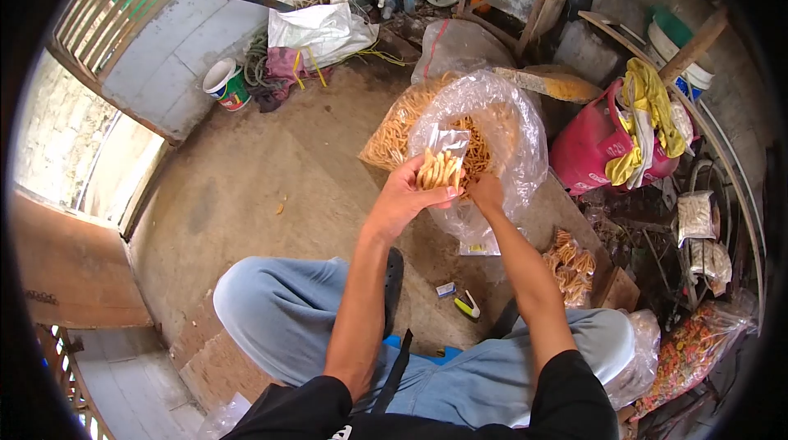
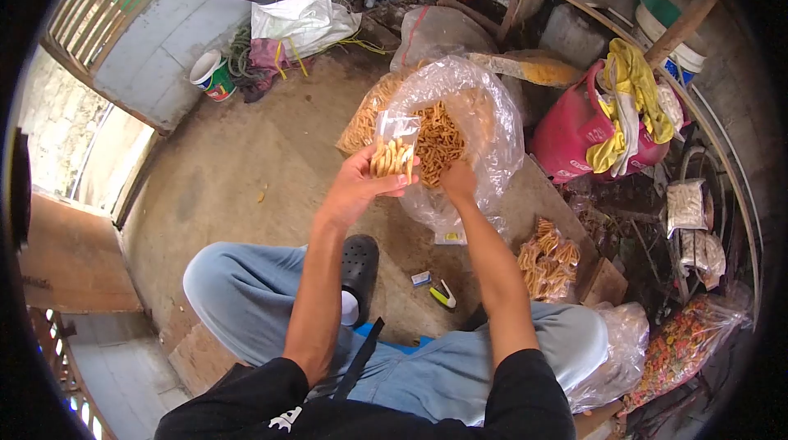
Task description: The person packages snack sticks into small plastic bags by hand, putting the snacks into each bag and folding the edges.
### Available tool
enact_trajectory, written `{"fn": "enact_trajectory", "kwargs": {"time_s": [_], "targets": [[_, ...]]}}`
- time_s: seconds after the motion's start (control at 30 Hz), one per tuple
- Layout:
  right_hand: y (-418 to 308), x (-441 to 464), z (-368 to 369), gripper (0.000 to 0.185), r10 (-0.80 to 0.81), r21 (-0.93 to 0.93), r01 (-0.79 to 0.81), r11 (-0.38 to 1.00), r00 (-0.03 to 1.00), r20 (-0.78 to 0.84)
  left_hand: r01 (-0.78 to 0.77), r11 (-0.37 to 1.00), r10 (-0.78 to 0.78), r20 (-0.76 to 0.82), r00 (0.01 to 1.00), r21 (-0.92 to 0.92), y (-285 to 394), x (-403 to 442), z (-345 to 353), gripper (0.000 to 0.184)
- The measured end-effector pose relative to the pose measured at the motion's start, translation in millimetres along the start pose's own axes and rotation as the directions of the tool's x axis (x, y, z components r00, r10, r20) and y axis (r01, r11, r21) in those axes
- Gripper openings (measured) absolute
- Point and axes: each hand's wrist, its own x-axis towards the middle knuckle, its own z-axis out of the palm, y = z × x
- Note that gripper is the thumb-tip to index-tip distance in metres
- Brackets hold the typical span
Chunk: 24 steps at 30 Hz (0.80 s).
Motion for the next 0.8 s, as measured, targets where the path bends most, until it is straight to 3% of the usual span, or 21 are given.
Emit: {"fn": "enact_trajectory", "kwargs": {"time_s": [0.07, 0.1, 0.17, 0.2, 0.27, 0.3, 0.4, 0.43, 0.5, 0.57, 0.8], "targets": [[8, 4, -1, 0.027, -0.063, 0.268, 0.123, 0.956, 0.974, -0.220, -0.011, 1.000, 0.011, 0.010, 1.000, 0.002, 4, -4, 4, 0.049], [6, 3, -10, 0.027, -0.066, 0.265, 0.126, 0.956, 0.972, -0.226, -0.018, 1.000, 0.018, 0.019, 1.000, 0.002, 6, -6, 6, 0.049], [-3, -3, -44, 0.021, 0.012, 0.607, 0.180, 0.774, 0.955, -0.298, -0.027, 1.000, 0.027, 0.040, 0.999, 0.014, 6, -7, 7, 0.048], [-10, -12, -68, 0.021, 0.013, 0.602, 0.185, 0.777, 0.951, -0.308, -0.030, 0.999, 0.029, 0.058, 0.998, 0.026, 6, -8, 9, 0.048], [-31, -42, -126, 0.016, 0.077, 0.924, 0.190, 0.332, 0.971, -0.227, -0.034, 0.999, 0.032, 0.089, 0.996, 0.023, 10, -10, 14, 0.047], [-39, -57, -153, 0.016, 0.083, 0.921, 0.196, 0.337, 0.968, -0.237, -0.031, 0.999, 0.028, 0.111, 0.993, 0.024, 12, -11, 16, 0.047], [-59, -111, -223, 0.013, -0.044, 0.919, 0.364, 0.151, 0.931, -0.362, -0.029, 0.996, 0.014, 0.175, 0.985, 0.086, 18, -14, 26, 0.047], [-64, -128, -240, 0.013, -0.092, 0.911, 0.382, 0.155, 0.924, -0.371, -0.030, 0.998, 0.021, 0.177, 0.984, 0.050, 19, -16, 31, 0.041], [-73, -158, -267, 0.014, -0.132, 0.899, 0.407, 0.162, 0.912, -0.389, -0.035, 0.996, 0.018, 0.218, 0.976, 0.076, 17, -17, 36, 0.046], [-81, -182, -281, 0.014, -0.186, 0.843, 0.456, 0.285, 0.889, -0.418, -0.041, 0.994, 0.014, 0.254, 0.967, 0.103, 17, -19, 41, 0.051], [-86, -210, -280, 0.013, -0.255, 0.681, 0.532, 0.504, 0.845, -0.471, -0.094, 0.981, 0.029, 0.344, 0.938, 0.172, 15, -27, 50, 0.047]]}}
